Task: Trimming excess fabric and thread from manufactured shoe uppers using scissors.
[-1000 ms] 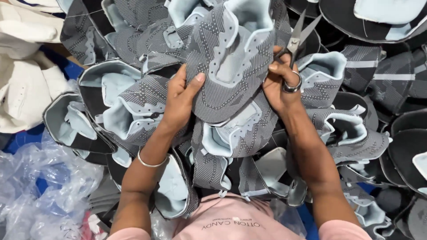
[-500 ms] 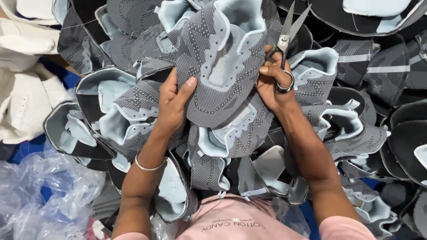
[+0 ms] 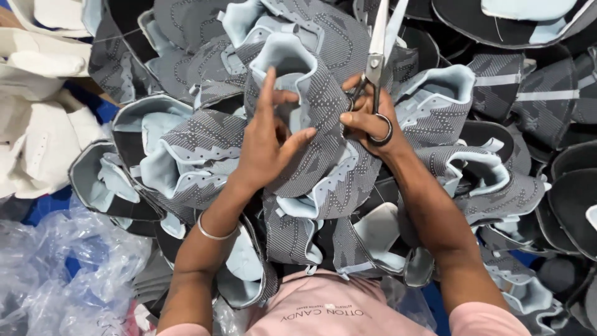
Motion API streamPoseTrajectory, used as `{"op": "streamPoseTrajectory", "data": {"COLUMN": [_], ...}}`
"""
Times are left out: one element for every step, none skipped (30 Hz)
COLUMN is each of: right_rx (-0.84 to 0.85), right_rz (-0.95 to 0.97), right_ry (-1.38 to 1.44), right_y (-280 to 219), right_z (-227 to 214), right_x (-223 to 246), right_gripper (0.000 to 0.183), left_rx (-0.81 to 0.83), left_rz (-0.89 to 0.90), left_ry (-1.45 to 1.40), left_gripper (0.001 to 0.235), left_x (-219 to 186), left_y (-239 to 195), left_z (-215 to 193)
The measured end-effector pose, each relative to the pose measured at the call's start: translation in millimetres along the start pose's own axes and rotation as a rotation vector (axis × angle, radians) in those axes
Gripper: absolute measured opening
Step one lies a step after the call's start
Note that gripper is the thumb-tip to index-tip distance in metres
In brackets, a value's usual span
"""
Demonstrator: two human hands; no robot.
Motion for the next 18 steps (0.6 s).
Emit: {"op": "streamPoseTrajectory", "data": {"right_rx": [0.0,0.015,0.028,0.027,0.033,0.039,0.043,0.025,0.008,0.011,-0.046,-0.115,-0.112,-0.096,-0.081,-0.081,-0.071,-0.062], "right_rz": [-0.005,-0.017,-0.031,-0.039,-0.059,-0.078,-0.082,-0.179,-0.271,-0.27,-0.509,-0.746,-0.756,-0.725,-0.679,-0.673,-0.675,-0.676], "right_ry": [0.006,-0.01,-0.031,-0.029,-0.071,-0.112,-0.111,-0.232,-0.345,-0.337,-0.824,-1.309,-1.302,-1.36,-1.421,-1.417,-1.394,-1.371], "right_y": [-0.3,-0.6,-1.0,-2.1,-3.5,-4.5,-5.3,-6.6,-9.7,-12.5,-15.8,-21.4,-20.3,-17.2,-19.0,-18.9,-19.4,-20.1], "right_z": [3.3,7.1,9.3,11.5,13.2,15.0,14.5,13.7,15.6,25.7,41.6,62.4,66.8,71.1,74.4,74.3,73.6,73.0], "right_x": [2.1,4.8,9.0,9.8,12.4,14.7,13.4,17.6,19.1,27.1,49.6,66.4,66.4,63.5,59.3,56.7,55.3,54.2], "right_gripper": [0.052,0.052,0.053,0.053,0.053,0.053,0.053,0.053,0.054,0.054,0.062,0.07,0.07,0.071,0.071,0.071,0.067,0.062], "left_rx": [0.005,0.025,0.045,0.049,0.084,0.12,0.118,-0.024,-0.159,-0.158,-0.268,-0.374,-0.378,-0.392,-0.399,-0.397,-0.401,-0.405], "left_rz": [0.003,-0.055,-0.109,-0.102,-0.108,-0.114,-0.111,-0.017,0.078,0.074,-0.005,-0.083,-0.078,-0.055,-0.044,-0.05,-0.02,0.01], "left_ry": [0.006,-0.062,-0.133,-0.129,-0.092,-0.055,-0.051,-0.091,-0.135,-0.128,-0.295,-0.466,-0.456,-0.392,-0.336,-0.334,-0.335,-0.336], "left_gripper": [0.105,0.11,0.116,0.116,0.111,0.107,0.107,0.089,0.072,0.072,0.067,0.063,0.063,0.063,0.063,0.063,0.06,0.057], "left_x": [-5.3,-7.0,-8.7,-7.4,-5.7,-3.5,5.0,8.7,12.2,4.5,4.4,4.7,6.7,7.8,8.4,9.7,9.2,8.5], "left_y": [1.7,3.4,6.2,4.7,2.8,1.0,-2.6,-5.7,-13.3,-13.4,-11.7,-11.0,-12.1,-13.4,-17.9,-19.9,-21.0,-22.2], "left_z": [-2.7,-4.1,-3.5,-1.2,4.7,10.3,7.8,-3.3,-15.8,-21.0,-33.0,-43.5,-41.4,-40.2,-35.7,-34.4,-32.5,-30.7]}}
Point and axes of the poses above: each hand's wrist, its own y-axis towards the middle knuckle, its own z-axis out of the palm, x = y × z, the point moved 6 cm from there along y, towards the middle knuckle, and after that the axes turned 3 degrees about x, right-handed, at the moved point
